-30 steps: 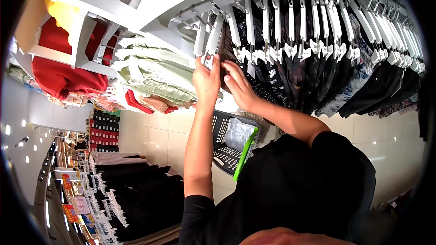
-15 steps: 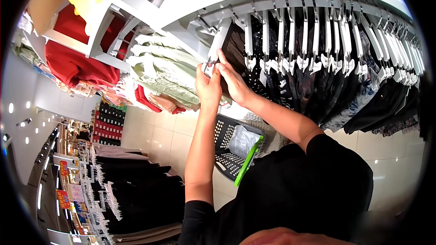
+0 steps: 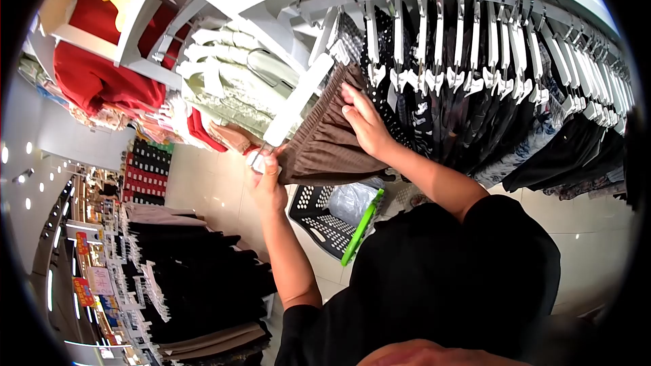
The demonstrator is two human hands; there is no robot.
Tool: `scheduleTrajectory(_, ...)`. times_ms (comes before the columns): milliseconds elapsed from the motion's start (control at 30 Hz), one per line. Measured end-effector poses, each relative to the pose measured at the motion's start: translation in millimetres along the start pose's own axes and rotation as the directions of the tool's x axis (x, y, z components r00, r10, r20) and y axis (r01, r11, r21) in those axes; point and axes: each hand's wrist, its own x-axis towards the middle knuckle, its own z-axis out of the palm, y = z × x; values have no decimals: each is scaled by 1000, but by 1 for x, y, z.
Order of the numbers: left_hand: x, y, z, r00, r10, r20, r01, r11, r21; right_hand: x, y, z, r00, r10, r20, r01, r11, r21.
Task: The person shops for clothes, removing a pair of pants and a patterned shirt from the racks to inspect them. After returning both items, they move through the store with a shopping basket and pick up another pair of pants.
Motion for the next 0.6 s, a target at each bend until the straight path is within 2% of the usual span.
scheduleTrajectory(33, -6, 6, -8, 1000, -8, -24, 8, 1000, -8, -3, 3, -1, 998, -62, -24, 58, 986, -158)
scheduleTrajectory(67, -13, 9, -21, 1000, -9, -13, 8, 996, -89, -3, -2, -2, 997, -66, -49, 51, 965, -259)
scheduleTrajectory(167, -32, 27, -50, 999, -22, 44, 31, 972, -231, -4, 0, -1, 994, -64, -83, 37, 957, -288)
scheduleTrajectory(233, -44, 38, -63, 1000, -9, -5, 8, 960, -281, -1, -1, -3, 998, -57, -33, 49, 979, -198)
scheduleTrajectory(300, -56, 47, -76, 1000, -14, 14, 18, 926, -376, 0, -7, -2, 998, -58, 20, 57, 997, 53)
scheduleTrajectory(333, -61, 49, -81, 1000, -7, 19, 15, 904, -427, -1, -17, -6, 994, -36, 107, 25, 994, 110)
scheduleTrajectory(367, -66, 50, -86, 1000, 14, 28, 0, 889, -458, 0, -21, -7, 988, -82, 129, 69, 992, 103)
scheduleTrajectory(433, -76, 51, -90, 999, 12, 40, 10, 854, -521, 0, -16, -16, 896, 80, 438, -238, 918, 319)
scheduleTrajectory(500, -88, 46, -98, 998, -17, 53, 42, 848, -528, -8, -37, -18, 901, 93, 423, -238, 922, 305)
scheduleTrajectory(600, -104, 41, -95, 996, -78, 42, 89, 836, -541, -18, -40, -27, 829, 251, 501, -438, 848, 300)
